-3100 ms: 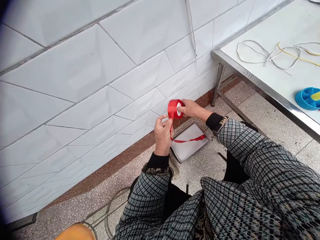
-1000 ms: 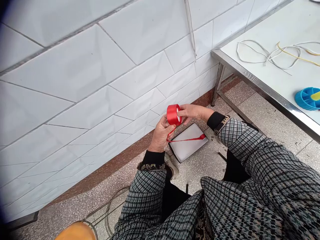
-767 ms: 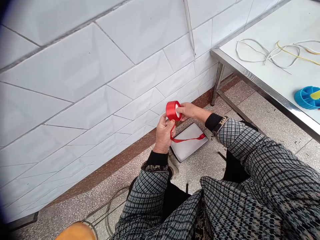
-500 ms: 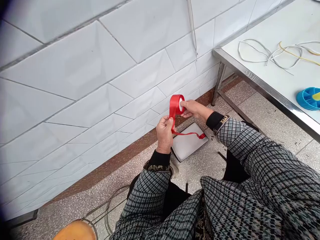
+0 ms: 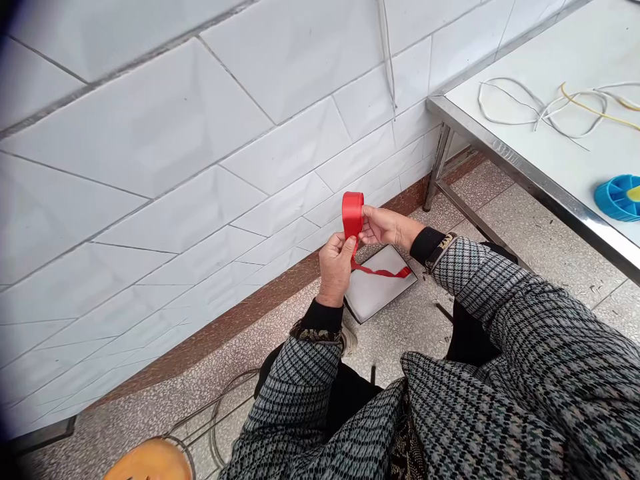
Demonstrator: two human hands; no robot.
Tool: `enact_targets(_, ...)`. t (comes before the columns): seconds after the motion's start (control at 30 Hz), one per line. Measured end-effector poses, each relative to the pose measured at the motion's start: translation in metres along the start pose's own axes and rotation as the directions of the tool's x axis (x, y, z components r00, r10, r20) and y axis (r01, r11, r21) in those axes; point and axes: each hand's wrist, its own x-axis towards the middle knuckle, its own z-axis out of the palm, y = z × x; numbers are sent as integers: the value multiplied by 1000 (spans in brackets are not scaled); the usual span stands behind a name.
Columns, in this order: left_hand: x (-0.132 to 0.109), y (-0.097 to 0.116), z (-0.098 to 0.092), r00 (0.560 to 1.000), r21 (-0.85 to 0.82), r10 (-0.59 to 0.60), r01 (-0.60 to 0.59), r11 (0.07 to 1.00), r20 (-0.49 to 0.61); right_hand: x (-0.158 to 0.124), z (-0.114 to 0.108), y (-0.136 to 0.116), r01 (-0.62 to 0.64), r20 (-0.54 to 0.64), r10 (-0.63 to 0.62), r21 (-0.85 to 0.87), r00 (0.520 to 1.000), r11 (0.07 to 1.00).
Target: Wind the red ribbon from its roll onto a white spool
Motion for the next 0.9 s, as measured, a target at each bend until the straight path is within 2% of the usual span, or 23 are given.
enact_targets(0.07, 0, -1, 0, 1000, 3, 27, -27, 1000, 13, -3, 2, -2, 3, 4, -3, 19, 1000, 1000)
enact_targets(0.17, -1, -4, 2, 997, -118, -1, 10, 993, 73, -9, 4, -4, -19, 27, 18, 28, 999, 999)
enact_targets(0.23, 0, -5, 4, 997, -143, -18, 28, 989, 75, -11, 4, -5, -38, 49, 37, 24, 998, 999)
enact_targets(0.33, 0, -4, 4, 1000, -63, 15, -16, 998, -15, -10, 1, -4, -46, 81, 44, 16, 996, 999)
enact_targets(0.4, 0, -1, 1, 998, -28, 61, -62, 998, -32, -8, -1, -3, -53, 99, 53, -6, 994, 999)
enact_targets(0.5, 1, 5, -4, 994, 38, 103, -104, 994, 26, -5, -5, -2, -51, 123, 56, -40, 991, 998)
enact_targets(0.7, 7, 9, -15, 991, 141, 89, -103, 985, 104, -5, -8, -1, -41, 117, 50, -77, 992, 996)
enact_targets(0.8, 10, 8, -17, 994, 133, 65, -77, 988, 91, -8, -4, 1, -33, 140, 46, -94, 989, 995)
enact_targets(0.9, 12, 5, -16, 993, 17, 9, -11, 1000, 120, -12, -1, 3, -3, 192, 24, -114, 981, 993)
